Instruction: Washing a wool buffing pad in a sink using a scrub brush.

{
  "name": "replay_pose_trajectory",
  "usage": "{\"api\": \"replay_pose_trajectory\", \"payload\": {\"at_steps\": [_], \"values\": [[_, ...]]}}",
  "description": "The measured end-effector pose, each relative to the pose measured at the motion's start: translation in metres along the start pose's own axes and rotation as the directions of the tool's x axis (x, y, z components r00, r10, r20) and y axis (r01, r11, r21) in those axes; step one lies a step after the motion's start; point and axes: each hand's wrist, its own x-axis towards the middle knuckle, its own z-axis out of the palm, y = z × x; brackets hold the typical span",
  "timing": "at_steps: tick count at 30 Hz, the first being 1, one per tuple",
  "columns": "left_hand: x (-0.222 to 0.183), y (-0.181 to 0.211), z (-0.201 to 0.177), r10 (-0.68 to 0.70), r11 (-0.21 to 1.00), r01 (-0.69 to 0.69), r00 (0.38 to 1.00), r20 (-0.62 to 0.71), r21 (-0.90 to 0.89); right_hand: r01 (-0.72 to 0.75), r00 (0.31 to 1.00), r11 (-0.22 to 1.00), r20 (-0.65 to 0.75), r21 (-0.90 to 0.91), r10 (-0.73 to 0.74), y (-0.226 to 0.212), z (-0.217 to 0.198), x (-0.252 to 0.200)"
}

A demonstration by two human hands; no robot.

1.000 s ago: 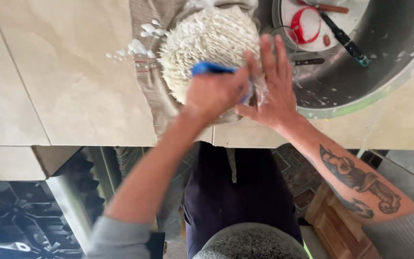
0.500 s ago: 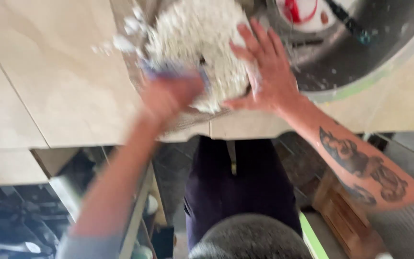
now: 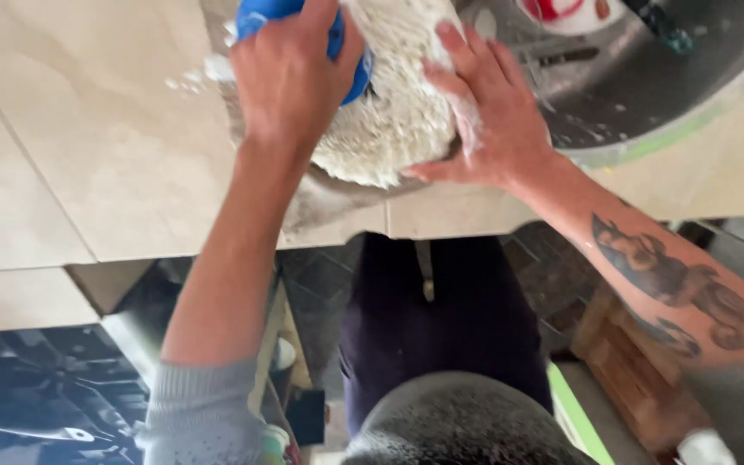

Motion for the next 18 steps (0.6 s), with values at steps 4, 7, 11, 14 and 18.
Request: {"api": "replay_pose_trajectory", "payload": {"at_steps": [4, 7, 11, 14, 18], "values": [[-0.032, 0.025, 0.004, -0.081, 0.994, 0.08, 0.997, 0.015, 0.08, 0.023, 0.999, 0.999, -0.045, -0.045, -0.025, 0.01, -0.009, 0.006], [-0.025, 0.02, 0.005, -0.13, 0.974, 0.128, 0.992, 0.002, -0.186, 0.006, 0.999, 1.0, -0.035, 0.031, -0.005, 0.004, 0.0, 0.004], [-0.028, 0.034, -0.005, -0.165, 0.979, 0.146, 0.978, -0.128, -0.144, 0.021, 0.999, 1.0, -0.039, 0.02, -0.02, 0.003, -0.003, -0.006], [-0.014, 0.017, 0.004, -0.177, 0.979, 0.165, 0.979, -0.1, -0.116, -0.008, 0.998, 1.0, -0.054, 0.024, 0.009, 0.009, -0.014, 0.013], [0.006, 0.012, 0.026, -0.025, 0.998, 0.033, 0.987, -0.158, 0.047, -0.094, 0.995, 0.994, 0.027, 0.055, 0.093, -0.004, -0.008, 0.001]]}}
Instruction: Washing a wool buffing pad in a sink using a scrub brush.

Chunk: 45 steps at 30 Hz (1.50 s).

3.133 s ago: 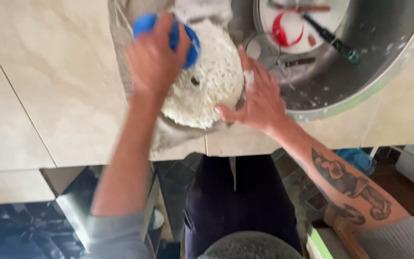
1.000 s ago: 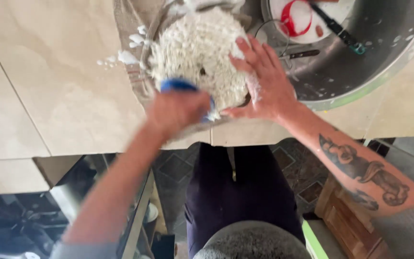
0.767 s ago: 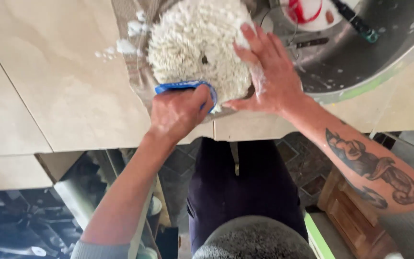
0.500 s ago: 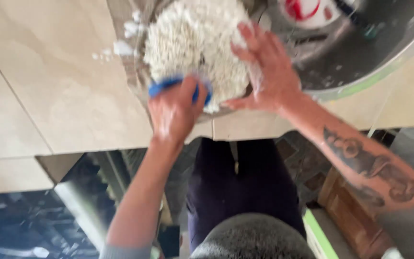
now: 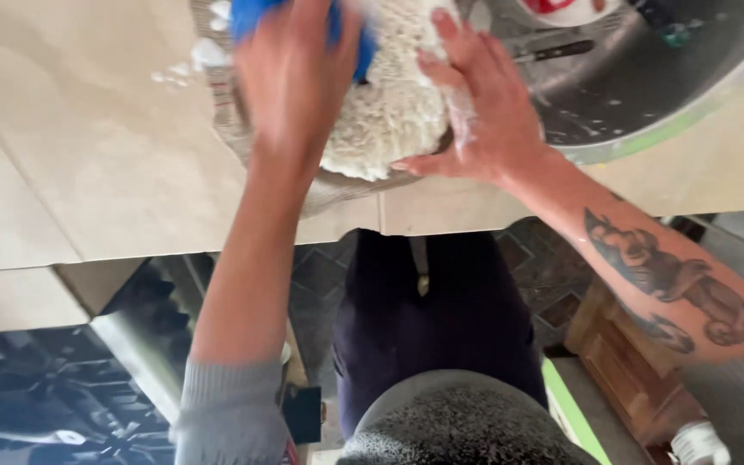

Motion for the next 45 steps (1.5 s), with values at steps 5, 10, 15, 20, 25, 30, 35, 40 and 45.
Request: {"api": "replay_pose_trajectory", "payload": {"at_steps": [5, 10, 15, 20, 25, 30, 35, 40, 45], "values": [[-0.014, -0.002, -0.026, -0.136, 0.968, 0.153, 0.986, 0.095, -0.197, 0.117, 0.988, 0.993, -0.098, -0.011, -0.118, 0.01, -0.003, 0.008], [0.009, 0.002, -0.005, 0.135, 0.988, -0.136, 0.991, -0.021, -0.073, 0.068, 0.995, 0.998, -0.076, 0.02, -0.066, 0.004, 0.001, -0.005], [-0.027, -0.014, -0.041, 0.003, 0.976, 0.011, 0.998, 0.065, -0.219, 0.143, 0.983, 0.989, -0.117, 0.021, -0.14, 0.018, 0.01, 0.007], [0.0, -0.015, -0.036, 0.109, 0.963, -0.048, 0.97, 0.219, -0.264, 0.104, 0.992, 0.994, -0.075, -0.032, -0.107, 0.008, 0.013, 0.001], [0.019, -0.018, -0.016, 0.092, 0.924, -0.034, 0.986, 0.137, -0.38, 0.04, 0.999, 0.999, 0.008, -0.008, -0.04, 0.003, 0.006, 0.012], [0.02, -0.034, -0.035, 0.471, 0.859, -0.357, 0.834, 0.289, -0.368, 0.122, 0.988, 0.99, -0.087, -0.068, -0.128, 0.01, 0.012, 0.0], [0.047, -0.027, -0.014, 0.482, 0.844, -0.366, 0.838, 0.255, -0.392, 0.139, 0.986, 0.99, -0.096, -0.018, -0.14, 0.015, 0.018, 0.008], [0.031, -0.037, -0.029, 0.588, 0.801, -0.444, 0.712, 0.384, -0.403, 0.106, 0.99, 0.993, -0.083, -0.056, -0.11, 0.01, 0.01, -0.003], [0.06, -0.016, 0.01, 0.563, 0.821, -0.468, 0.761, 0.324, -0.326, 0.135, 0.978, 0.988, -0.148, -0.074, -0.145, 0.009, 0.007, 0.009]]}}
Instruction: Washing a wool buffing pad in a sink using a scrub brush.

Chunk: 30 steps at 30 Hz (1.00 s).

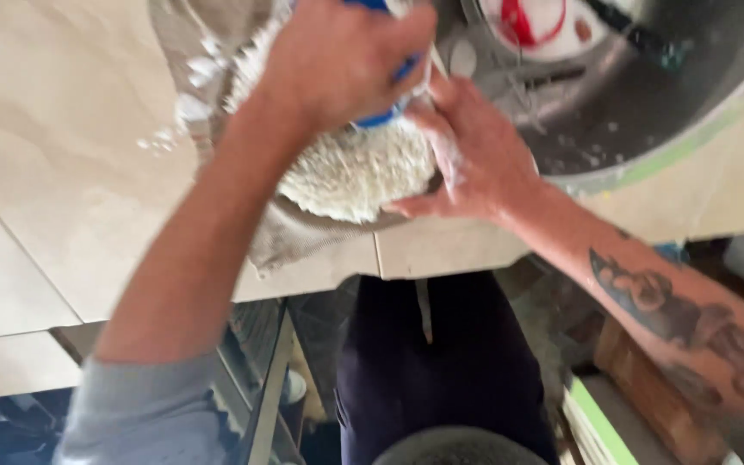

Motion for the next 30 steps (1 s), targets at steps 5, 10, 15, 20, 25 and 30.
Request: {"api": "replay_pose_trajectory", "payload": {"at_steps": [5, 10, 15, 20, 25, 30], "values": [[-0.033, -0.014, -0.025, 0.049, 0.996, -0.06, 0.987, -0.152, -0.064, -0.05, 0.998, 0.999, 0.04, -0.004, 0.05, 0.01, 0.005, 0.002], [-0.002, 0.001, -0.002, 0.026, 1.0, -0.027, 0.993, 0.118, 0.009, -0.043, 0.996, 0.998, 0.079, 0.051, 0.038, -0.001, 0.015, -0.008], [-0.033, -0.014, -0.019, -0.052, 0.978, 0.025, 0.991, -0.126, -0.205, -0.097, 0.993, 0.994, 0.074, 0.051, 0.094, 0.005, 0.005, 0.004], [-0.026, -0.004, -0.012, 0.053, 0.999, -0.053, 0.998, -0.037, 0.003, -0.064, 0.994, 0.997, 0.088, 0.038, 0.06, -0.006, 0.005, -0.001], [-0.038, -0.016, -0.023, -0.143, 0.979, 0.117, 0.978, -0.15, -0.168, -0.068, 0.996, 0.997, 0.064, 0.046, 0.065, 0.013, 0.005, 0.009], [-0.024, -0.007, -0.031, 0.083, 0.997, -0.082, 0.991, 0.105, -0.008, -0.049, 0.996, 0.998, 0.069, -0.029, 0.051, 0.004, 0.007, -0.005]]}}
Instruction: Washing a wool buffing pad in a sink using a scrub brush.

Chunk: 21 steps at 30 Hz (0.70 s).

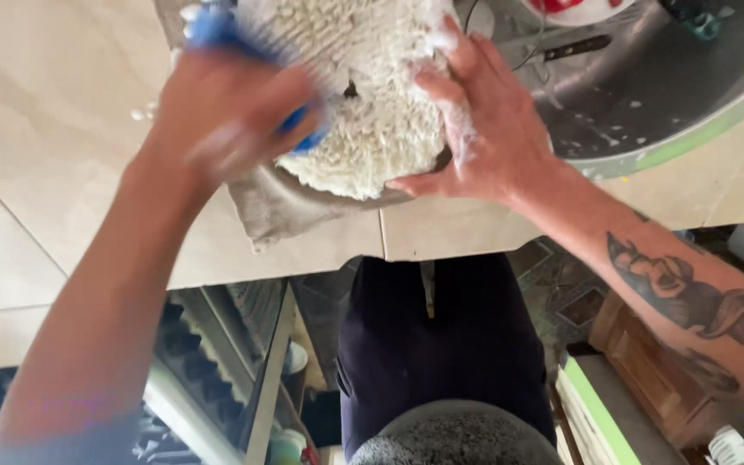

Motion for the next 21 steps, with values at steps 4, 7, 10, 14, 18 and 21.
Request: {"api": "replay_pose_trajectory", "payload": {"at_steps": [4, 7, 10, 14, 18, 21], "values": [[0.028, 0.057, 0.013, -0.04, 0.964, 0.116, 0.953, 0.3, -0.24, -0.024, 1.0, 0.998, -0.003, 0.053, 0.025, -0.001, -0.002, 0.005], [-0.004, 0.071, 0.022, -0.048, 0.872, 0.291, 0.851, 0.522, -0.393, -0.026, 0.999, 0.998, 0.04, 0.066, 0.023, -0.006, 0.001, 0.0], [-0.022, 0.053, 0.023, 0.109, 0.993, -0.108, 0.993, 0.047, -0.037, -0.009, 1.0, 1.0, 0.012, 0.029, 0.009, 0.005, 0.001, 0.005], [-0.016, 0.091, 0.029, -0.048, 0.995, 0.05, 0.998, 0.027, -0.089, -0.016, 1.0, 1.0, 0.007, 0.026, 0.016, 0.0, 0.006, 0.003], [-0.039, 0.113, 0.04, -0.333, 0.929, 0.302, 0.934, -0.13, -0.212, 0.017, 1.0, 0.999, 0.021, 0.03, -0.017, -0.002, -0.011, 0.002], [-0.046, 0.11, 0.03, -0.505, 0.854, 0.456, 0.842, -0.188, -0.253, 0.006, 1.0, 0.999, 0.006, 0.043, -0.006, 0.0, -0.01, 0.012]]}}
